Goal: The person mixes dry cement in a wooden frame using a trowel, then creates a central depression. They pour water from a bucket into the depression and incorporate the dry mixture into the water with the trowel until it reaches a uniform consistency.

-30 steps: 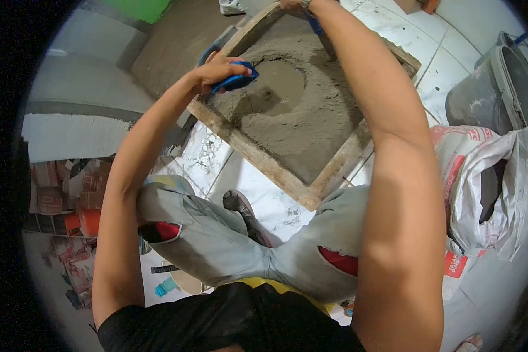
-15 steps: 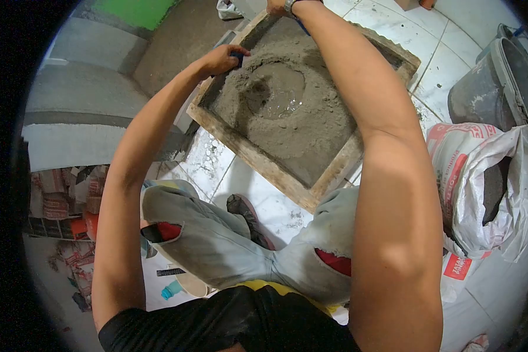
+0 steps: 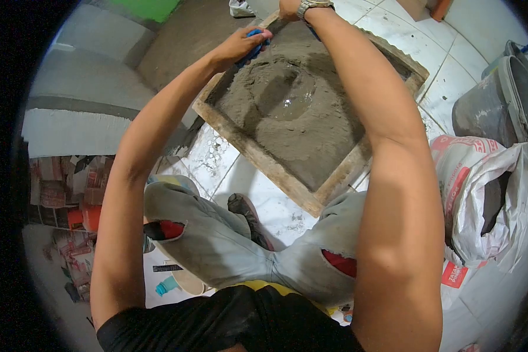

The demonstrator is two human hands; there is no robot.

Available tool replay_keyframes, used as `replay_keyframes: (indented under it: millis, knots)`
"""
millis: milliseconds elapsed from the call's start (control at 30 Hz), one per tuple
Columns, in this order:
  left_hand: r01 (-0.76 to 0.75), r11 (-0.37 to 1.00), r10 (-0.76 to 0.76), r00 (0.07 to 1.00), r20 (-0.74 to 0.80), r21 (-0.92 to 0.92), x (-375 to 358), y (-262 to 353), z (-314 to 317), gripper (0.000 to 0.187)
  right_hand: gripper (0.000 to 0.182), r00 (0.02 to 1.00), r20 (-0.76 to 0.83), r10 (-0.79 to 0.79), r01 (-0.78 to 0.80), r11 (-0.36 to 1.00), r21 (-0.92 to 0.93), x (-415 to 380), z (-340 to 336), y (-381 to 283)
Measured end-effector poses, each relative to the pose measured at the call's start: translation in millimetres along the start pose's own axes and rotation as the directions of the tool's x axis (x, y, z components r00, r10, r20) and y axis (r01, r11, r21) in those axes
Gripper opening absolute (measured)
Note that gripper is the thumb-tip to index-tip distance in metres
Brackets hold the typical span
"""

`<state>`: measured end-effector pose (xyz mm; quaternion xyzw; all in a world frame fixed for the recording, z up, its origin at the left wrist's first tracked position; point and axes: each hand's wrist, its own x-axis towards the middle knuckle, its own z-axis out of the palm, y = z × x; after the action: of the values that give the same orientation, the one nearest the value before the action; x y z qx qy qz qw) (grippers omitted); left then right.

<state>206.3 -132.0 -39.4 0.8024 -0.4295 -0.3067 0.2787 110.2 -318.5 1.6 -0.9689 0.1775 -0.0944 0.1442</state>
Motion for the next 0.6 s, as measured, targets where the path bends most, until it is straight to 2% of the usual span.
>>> replay_keyframes:
  millis: [33,67,133,200,267,333,367,400,433,500,533,567,600]
  knots:
    - [0.063,0.967,-0.056,0.998,0.033,-0.249,-10,4,-1,0.044,0.030,1.000,0.009,0.005,-0.005,1.000,-0.011,1,0,0]
    - [0.062,0.967,-0.055,0.998,0.034,-0.248,-22,8,-3,0.044,0.030,1.000,0.019,0.012,-0.012,1.000,-0.022,1,0,1]
    - [0.106,0.845,-0.092,0.994,0.051,-0.524,-51,8,-14,0.059,0.029,1.000,0.024,0.010,-0.009,1.000,-0.030,4,2,5]
    - [0.125,0.846,-0.104,0.992,0.069,-0.518,-84,-4,-39,0.070,0.028,1.000,0.029,0.011,-0.010,0.999,-0.037,4,3,11]
    - [0.044,0.886,-0.110,0.987,-0.118,-0.461,-135,-11,-62,0.069,0.025,0.999,-0.032,0.010,-0.011,0.999,-0.041,5,4,21]
    - [-0.046,0.942,-0.058,0.953,-0.298,-0.332,-202,-20,-88,0.060,0.024,0.997,-0.081,0.011,-0.014,0.999,-0.029,2,1,30]
    - [0.006,0.954,-0.134,0.902,-0.410,-0.300,-240,-22,-94,0.057,0.023,0.992,-0.127,-0.001,-0.001,1.000,-0.017,2,1,33]
    - [0.005,0.969,-0.141,0.834,-0.533,-0.249,-276,-36,-100,0.056,0.022,0.999,-0.026,0.031,-0.031,0.999,-0.033,-1,-5,34]
    - [0.036,0.963,-0.208,0.729,-0.653,-0.267,-309,-49,-104,0.057,0.022,0.997,0.066,0.049,-0.046,0.998,-0.052,0,-16,34]
    - [0.179,0.984,-0.076,0.448,-0.891,0.006,-400,-171,-137,0.063,0.025,0.994,0.038,-0.101,0.102,0.995,-0.019,21,0,69]
    - [0.212,0.961,-0.248,0.379,-0.892,-0.177,-421,-166,-134,0.062,0.022,0.991,0.094,-0.098,0.107,0.989,-0.098,24,-7,65]
    - [0.276,0.931,-0.316,0.282,-0.906,-0.239,-453,-201,-139,0.058,0.023,0.999,-0.015,-0.042,0.041,0.998,-0.047,25,-2,69]
    - [0.414,0.872,-0.380,0.234,-0.895,-0.263,-491,-265,-152,0.056,0.023,0.998,-0.055,-0.044,0.040,0.996,-0.075,26,2,71]
